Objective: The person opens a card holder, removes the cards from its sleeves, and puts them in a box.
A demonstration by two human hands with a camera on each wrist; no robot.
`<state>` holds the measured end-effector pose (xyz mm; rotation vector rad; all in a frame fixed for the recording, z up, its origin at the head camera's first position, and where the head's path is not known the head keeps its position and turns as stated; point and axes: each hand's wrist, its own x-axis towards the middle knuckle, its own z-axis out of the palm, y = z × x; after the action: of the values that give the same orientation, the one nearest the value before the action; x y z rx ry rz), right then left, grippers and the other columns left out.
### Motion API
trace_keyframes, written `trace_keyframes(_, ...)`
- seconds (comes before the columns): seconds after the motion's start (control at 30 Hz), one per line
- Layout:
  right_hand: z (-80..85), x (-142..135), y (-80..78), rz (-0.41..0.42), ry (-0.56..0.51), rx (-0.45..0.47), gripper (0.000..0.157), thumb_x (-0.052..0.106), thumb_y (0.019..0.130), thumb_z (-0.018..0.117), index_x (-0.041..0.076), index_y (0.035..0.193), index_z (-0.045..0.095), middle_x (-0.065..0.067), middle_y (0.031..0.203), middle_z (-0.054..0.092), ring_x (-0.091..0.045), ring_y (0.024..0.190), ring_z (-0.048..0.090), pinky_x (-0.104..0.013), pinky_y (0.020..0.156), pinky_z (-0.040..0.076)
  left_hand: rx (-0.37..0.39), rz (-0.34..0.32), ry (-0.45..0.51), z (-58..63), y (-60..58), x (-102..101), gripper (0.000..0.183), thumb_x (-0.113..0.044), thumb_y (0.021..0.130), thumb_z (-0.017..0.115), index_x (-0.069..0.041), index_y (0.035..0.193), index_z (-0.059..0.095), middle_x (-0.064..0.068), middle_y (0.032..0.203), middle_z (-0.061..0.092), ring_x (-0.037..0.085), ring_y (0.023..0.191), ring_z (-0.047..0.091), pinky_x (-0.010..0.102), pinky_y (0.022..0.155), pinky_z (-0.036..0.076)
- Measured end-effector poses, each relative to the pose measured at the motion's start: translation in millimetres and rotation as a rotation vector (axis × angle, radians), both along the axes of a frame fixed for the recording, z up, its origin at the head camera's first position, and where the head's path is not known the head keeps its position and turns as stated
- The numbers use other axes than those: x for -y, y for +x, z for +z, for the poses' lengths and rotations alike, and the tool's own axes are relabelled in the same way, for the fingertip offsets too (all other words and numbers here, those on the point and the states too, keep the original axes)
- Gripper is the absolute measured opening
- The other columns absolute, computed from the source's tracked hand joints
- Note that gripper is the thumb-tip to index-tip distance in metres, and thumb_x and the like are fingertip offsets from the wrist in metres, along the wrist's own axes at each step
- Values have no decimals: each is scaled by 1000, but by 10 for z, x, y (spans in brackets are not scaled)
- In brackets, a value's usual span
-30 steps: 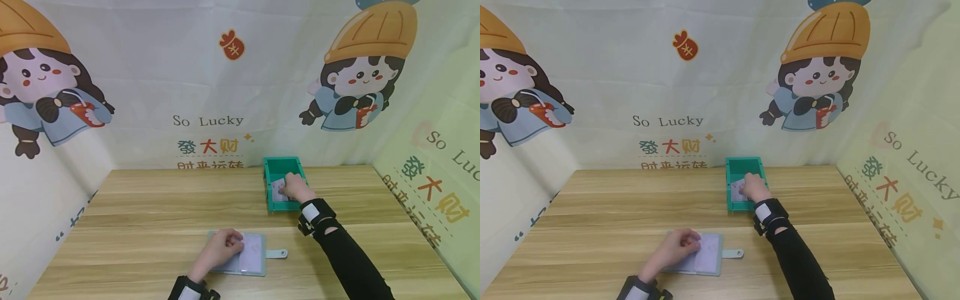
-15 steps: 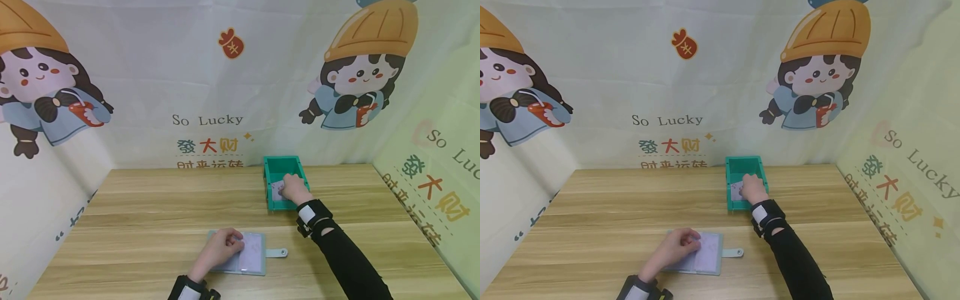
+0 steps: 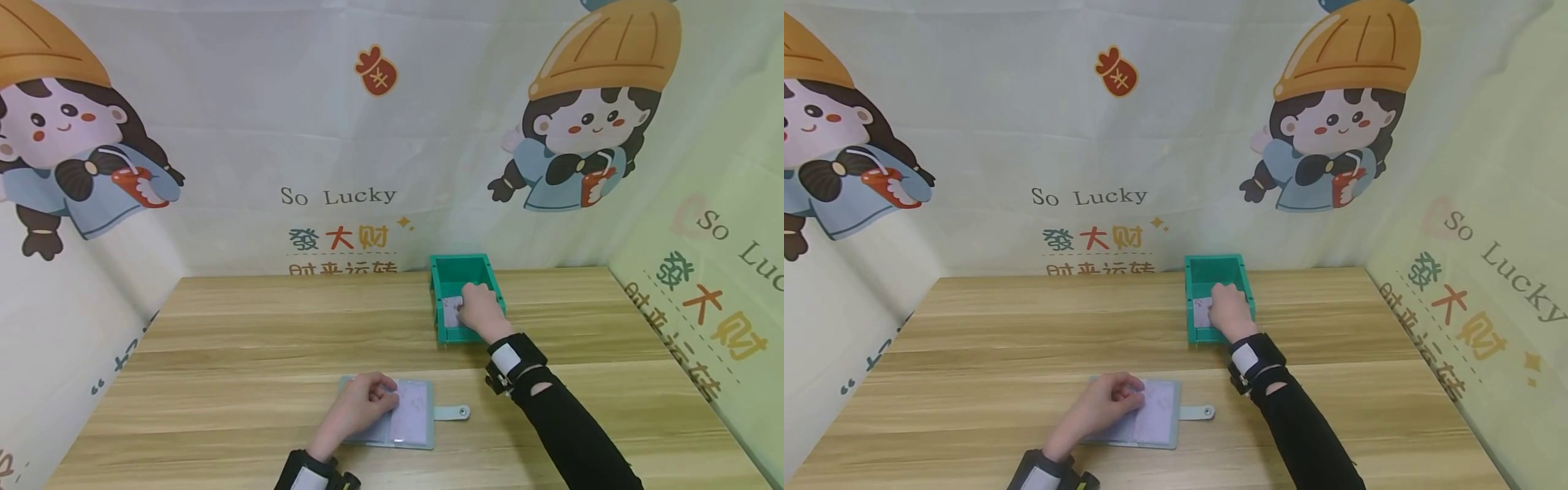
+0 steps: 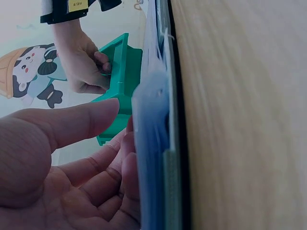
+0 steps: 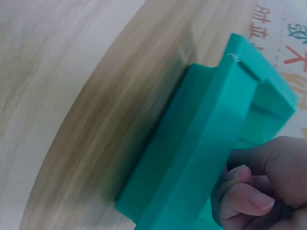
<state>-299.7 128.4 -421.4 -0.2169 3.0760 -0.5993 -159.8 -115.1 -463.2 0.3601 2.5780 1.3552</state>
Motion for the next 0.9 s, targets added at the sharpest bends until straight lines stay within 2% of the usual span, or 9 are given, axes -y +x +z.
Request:
trace_keyframes(0.1,16,-2,37,-6,-63,-57,45,0,91,59,13,57,33,3,60,25,-13,53,29,-26,48,24,0,3,3,3,2,-3,23,-14,91,70,4,106,69,2,77,65,9,65,52,20,56,40)
trace_keyframes(0.2,39,-5,81,-3,-115,-125,48,2,93,60,12,54,35,4,56,23,-11,50,25,-24,47,20,8,7,4,3,2,-9,23,-14,91,69,4,106,69,2,78,65,9,65,52,20,57,40)
trace_keyframes(0.3,61,2,143,5,-156,-167,35,5,94,60,3,60,54,4,54,32,-9,46,29,-22,44,21,12,9,4,2,2,-10,22,-14,92,69,3,106,69,2,78,65,9,65,52,20,57,40)
trace_keyframes(0.4,71,15,217,9,-188,-202,20,8,95,59,-4,82,70,0,55,44,-10,43,37,-21,42,23,11,8,10,5,5,-9,22,-14,91,70,3,106,69,2,77,65,9,65,52,20,57,40)
trace_keyframes(0.5,76,44,309,3,-206,-239,20,10,95,59,-4,95,73,-5,58,54,-12,44,41,-22,42,26,12,5,18,4,9,-5,23,-14,91,70,4,106,69,3,78,65,10,66,52,20,57,40)
trace_keyframes(0.63,68,106,457,14,-237,-293,17,12,95,60,1,93,73,-7,66,63,-12,49,45,-23,44,30,11,5,21,7,13,-1,23,-14,91,70,4,107,68,4,78,65,12,67,52,20,56,40)
trace_keyframes(0.73,44,170,582,52,-280,-291,14,12,94,62,4,90,73,-5,69,64,-11,51,47,-22,44,32,6,6,17,5,10,-2,23,-13,91,69,4,107,68,4,78,65,12,66,52,20,56,39)
trace_keyframes(0.8,16,213,666,91,-308,-256,12,12,94,64,4,90,73,-4,69,63,-11,52,47,-22,45,32,2,5,16,3,6,-1,23,-13,91,69,4,107,68,4,78,65,11,66,52,20,56,39)
trace_keyframes(0.9,-48,264,773,191,-318,-174,11,11,93,66,4,93,74,-1,71,62,-8,58,48,-20,51,36,-8,9,13,-5,-5,6,22,-11,90,70,4,107,68,3,78,65,11,66,53,20,57,39)
